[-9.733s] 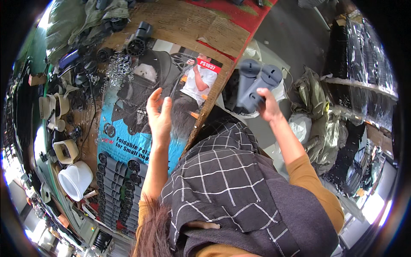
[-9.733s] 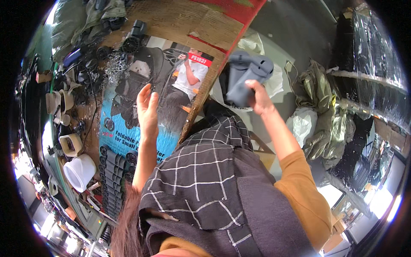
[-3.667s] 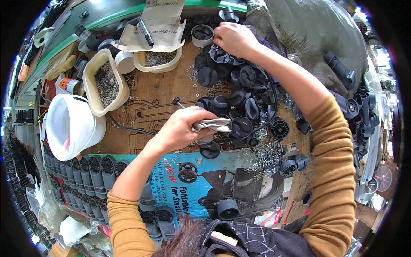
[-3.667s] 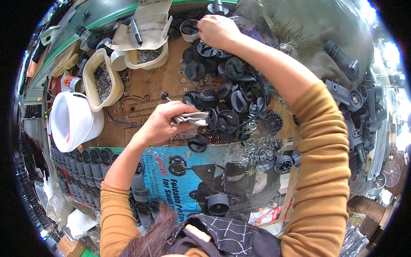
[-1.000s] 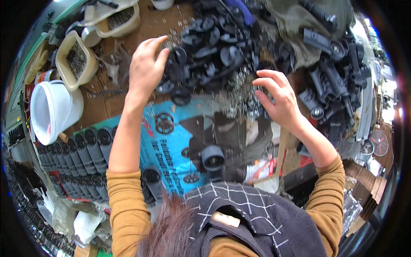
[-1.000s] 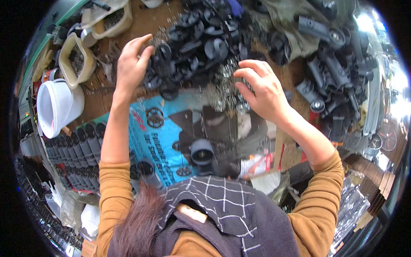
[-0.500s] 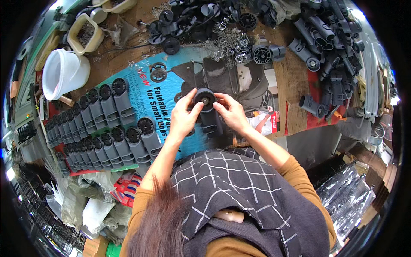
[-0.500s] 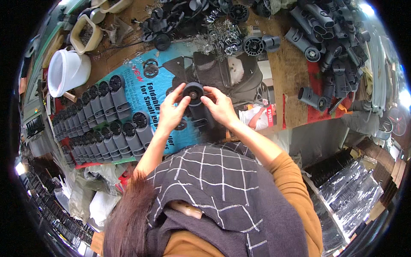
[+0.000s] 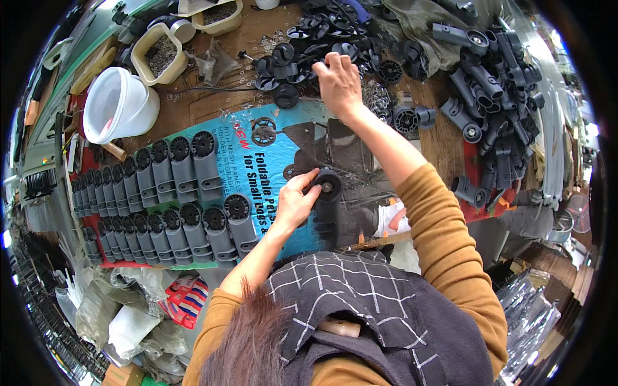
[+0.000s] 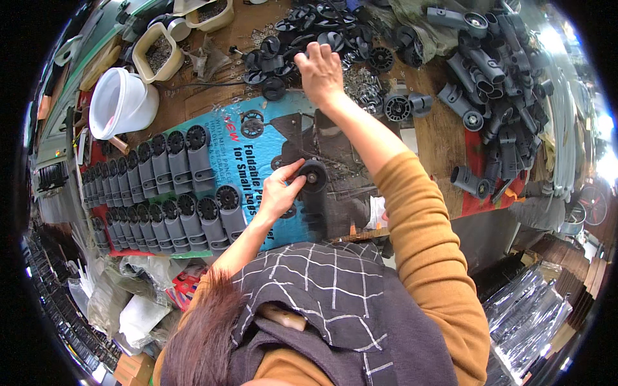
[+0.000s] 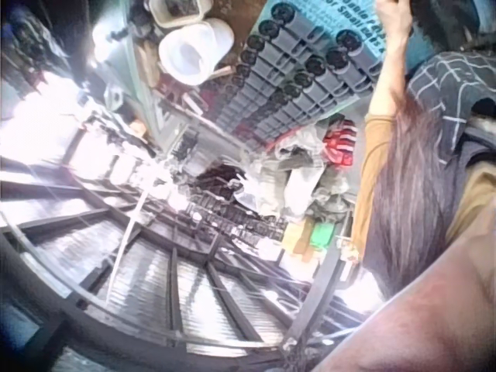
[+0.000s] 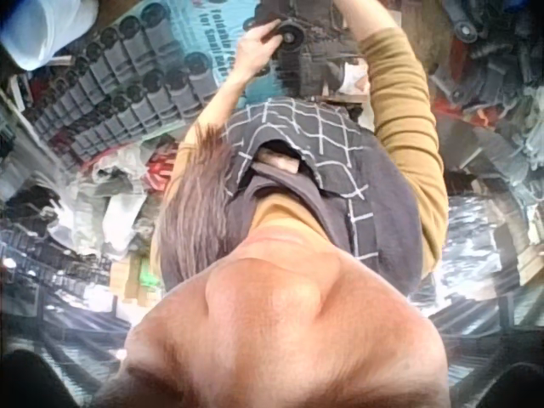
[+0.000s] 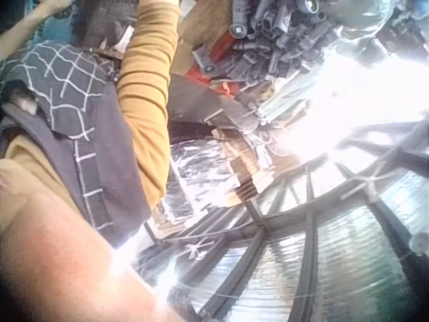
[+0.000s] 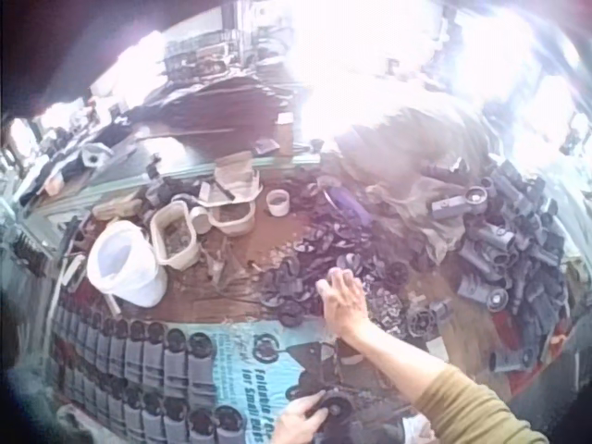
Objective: The person repeatedly picks up small black plastic components from a cluttered workbench, fits them together by hand, and places the assembled units aside. The hands handle the parts one at a time, turning them over and pressing them into place without using tools.
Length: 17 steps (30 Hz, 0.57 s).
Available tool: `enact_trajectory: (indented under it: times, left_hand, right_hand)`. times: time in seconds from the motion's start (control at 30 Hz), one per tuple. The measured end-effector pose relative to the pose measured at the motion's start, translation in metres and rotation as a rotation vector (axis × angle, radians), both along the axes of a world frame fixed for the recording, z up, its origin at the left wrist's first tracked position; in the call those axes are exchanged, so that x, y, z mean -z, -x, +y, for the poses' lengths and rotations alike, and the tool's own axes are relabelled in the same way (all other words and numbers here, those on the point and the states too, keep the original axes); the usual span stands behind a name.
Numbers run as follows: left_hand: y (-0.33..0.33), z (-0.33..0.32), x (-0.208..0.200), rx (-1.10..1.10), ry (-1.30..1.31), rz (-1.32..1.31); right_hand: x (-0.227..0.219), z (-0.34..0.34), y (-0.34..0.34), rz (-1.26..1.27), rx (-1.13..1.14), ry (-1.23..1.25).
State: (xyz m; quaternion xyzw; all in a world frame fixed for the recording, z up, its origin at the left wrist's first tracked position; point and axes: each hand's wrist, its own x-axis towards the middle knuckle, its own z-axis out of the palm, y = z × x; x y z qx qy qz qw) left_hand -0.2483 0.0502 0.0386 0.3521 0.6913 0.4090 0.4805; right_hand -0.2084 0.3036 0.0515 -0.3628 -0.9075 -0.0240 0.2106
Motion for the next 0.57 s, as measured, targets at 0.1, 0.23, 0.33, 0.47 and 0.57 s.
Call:
enact_trajectory:
  times: [0.1, 0.23, 0.33, 0.47, 0.57]
  left_hand:
    - [0.003, 0.002, 0.000, 0.006, -0.004, -0.029]
    - [0.002, -0.002, 0.001, -0.018, 0.010, -0.060]
    - [-0.002, -0.002, -0.004, -0.096, -0.064, -0.055]
    - [-0.001, -0.003, -0.024, -0.140, -0.196, 0.010]
    - [-0.007, -0.002, -0.040, -0.142, -0.103, -0.313]
  right_hand:
    - [-0.012, 0.009, 0.001, 0.203, -0.027, 0.116]
    - [-0.020, -0.046, -0.045, 0.820, 0.196, 1.023]
    - [-0.027, -0.095, -0.087, 1.112, 0.309, 1.479]
    - [-0.031, -0.152, -0.122, 1.240, 0.410, 1.623]
    - [-0.031, -0.182, -0.137, 1.250, 0.431, 1.679]
